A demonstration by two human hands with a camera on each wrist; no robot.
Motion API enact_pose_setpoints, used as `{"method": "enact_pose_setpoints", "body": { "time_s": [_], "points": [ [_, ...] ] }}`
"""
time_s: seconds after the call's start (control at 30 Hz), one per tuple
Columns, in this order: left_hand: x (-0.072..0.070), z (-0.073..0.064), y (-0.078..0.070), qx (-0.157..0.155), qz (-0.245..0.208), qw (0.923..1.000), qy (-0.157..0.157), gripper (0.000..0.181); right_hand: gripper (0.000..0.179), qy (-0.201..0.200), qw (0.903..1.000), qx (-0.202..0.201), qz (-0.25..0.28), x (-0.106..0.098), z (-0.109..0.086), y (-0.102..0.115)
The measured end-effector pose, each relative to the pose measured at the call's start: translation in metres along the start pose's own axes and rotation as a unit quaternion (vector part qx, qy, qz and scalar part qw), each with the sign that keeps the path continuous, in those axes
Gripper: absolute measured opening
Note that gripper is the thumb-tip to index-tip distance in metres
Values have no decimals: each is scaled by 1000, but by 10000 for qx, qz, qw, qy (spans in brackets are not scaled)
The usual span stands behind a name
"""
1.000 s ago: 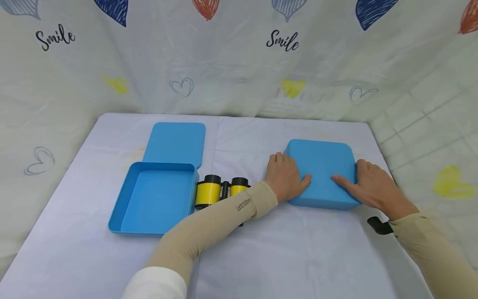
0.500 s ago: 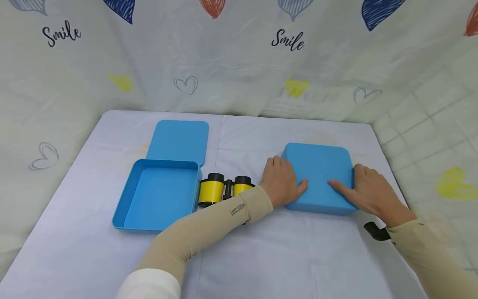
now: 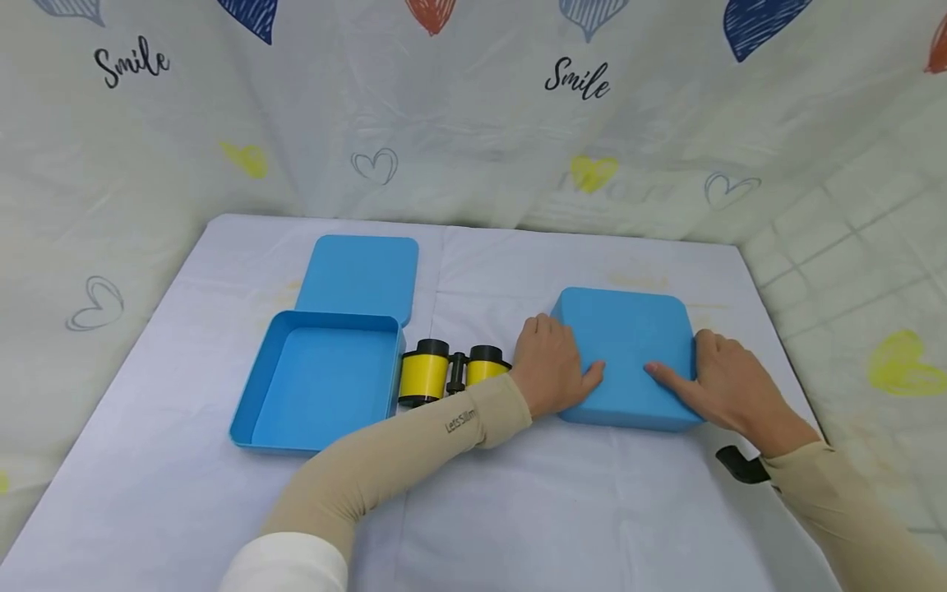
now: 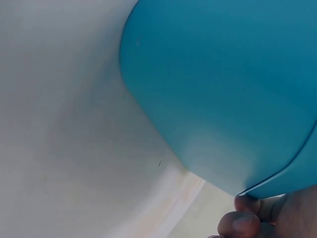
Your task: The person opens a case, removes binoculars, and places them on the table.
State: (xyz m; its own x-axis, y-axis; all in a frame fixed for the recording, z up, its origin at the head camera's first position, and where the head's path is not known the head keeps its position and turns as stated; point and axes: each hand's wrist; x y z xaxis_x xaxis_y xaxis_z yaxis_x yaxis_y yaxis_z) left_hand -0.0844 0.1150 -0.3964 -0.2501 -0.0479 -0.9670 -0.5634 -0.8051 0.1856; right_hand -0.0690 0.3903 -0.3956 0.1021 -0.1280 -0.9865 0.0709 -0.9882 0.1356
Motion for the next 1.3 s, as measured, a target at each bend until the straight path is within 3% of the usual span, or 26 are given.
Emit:
{"method": "enact_pose_setpoints", "body": {
  "time_s": [0.33, 0.7, 1.13, 1.3],
  "points": [
    [0, -12, 5, -12, -16, 10000, -28, 64, 81, -42, 9999, -94, 34, 2, -4, 11],
    [-5, -19, 4, -24, 191, 9995, 241, 67, 80, -102, 9998, -168, -63, 3, -7, 17],
    [-7, -33, 5, -187, 285, 9994, -89, 63, 78, -91, 9996, -228, -119, 4, -14, 25],
    [-7, -37, 5, -177, 317, 9993, -79, 63, 76, -147, 9995, -260, -140, 3, -16, 29]
  ]
}}
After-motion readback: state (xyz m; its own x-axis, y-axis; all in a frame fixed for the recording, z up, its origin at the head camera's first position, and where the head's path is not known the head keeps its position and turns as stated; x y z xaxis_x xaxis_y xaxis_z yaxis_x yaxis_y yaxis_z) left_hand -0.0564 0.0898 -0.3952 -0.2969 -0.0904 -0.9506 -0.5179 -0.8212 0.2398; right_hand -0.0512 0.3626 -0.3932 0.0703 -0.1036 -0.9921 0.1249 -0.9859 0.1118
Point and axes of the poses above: each hand's wrist, its own z-axis towards the middle knuckle, its own x-axis out of the palm, y = z × x, and after that the axes turned 3 degrees about x, right-handed
